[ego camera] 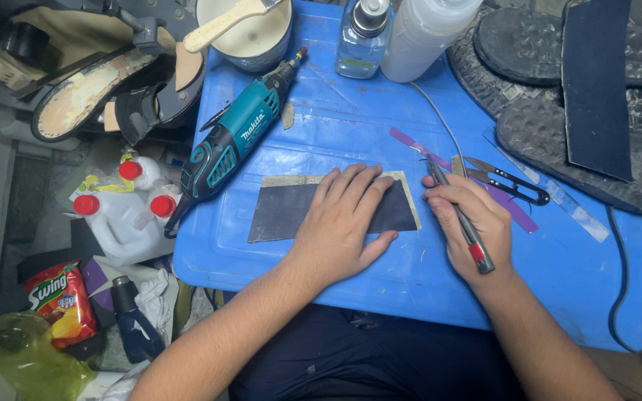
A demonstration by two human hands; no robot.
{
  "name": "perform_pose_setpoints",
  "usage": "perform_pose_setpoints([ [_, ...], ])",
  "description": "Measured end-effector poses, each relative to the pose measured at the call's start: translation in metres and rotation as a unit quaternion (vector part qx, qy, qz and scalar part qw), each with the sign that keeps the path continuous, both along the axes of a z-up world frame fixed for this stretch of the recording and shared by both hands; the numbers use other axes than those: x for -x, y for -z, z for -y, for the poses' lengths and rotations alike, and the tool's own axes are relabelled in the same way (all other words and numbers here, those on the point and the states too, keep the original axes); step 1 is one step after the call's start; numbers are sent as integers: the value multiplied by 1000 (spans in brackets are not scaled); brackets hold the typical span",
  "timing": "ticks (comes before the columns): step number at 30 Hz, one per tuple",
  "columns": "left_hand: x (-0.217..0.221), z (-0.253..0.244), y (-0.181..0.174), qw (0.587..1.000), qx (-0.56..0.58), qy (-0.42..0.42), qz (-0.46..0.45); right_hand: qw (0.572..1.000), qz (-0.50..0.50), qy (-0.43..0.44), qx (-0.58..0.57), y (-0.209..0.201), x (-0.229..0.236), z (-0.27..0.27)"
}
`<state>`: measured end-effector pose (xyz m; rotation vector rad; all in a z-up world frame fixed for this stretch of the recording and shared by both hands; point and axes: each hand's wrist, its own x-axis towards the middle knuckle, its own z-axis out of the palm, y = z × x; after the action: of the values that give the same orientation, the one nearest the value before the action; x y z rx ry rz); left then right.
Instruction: The person uses a utility knife to trim the edges of a dark rectangular material piece on a blue work surface. They then use a rotary tool to grind and smooth the edges of a purple material piece and the dark piece, producing small debris.
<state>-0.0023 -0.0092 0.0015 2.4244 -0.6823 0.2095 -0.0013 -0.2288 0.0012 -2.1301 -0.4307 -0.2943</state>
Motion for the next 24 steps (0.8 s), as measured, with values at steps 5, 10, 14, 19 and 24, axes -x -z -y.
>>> perform_pose_setpoints([
  [5, 1, -4, -4, 997, 61, -4, 38, 985, -119, -34, -117, 13, 1, 9],
  [10, 2, -7, -9, 994, 101, 7, 36, 949, -212, -58, -228, 28, 4, 18],
  [14, 4, -6, -10, 984, 176, 16, 15, 928, -217, -92, -288, 32, 0, 17],
  [19, 4, 1, -7, 979, 202, -1, -32, 943, -190, -91, -258, 29, 1, 11],
  [24, 2, 2, -7, 985, 173, 4, -28, 940, -175, -107, -273, 27, -1, 8],
])
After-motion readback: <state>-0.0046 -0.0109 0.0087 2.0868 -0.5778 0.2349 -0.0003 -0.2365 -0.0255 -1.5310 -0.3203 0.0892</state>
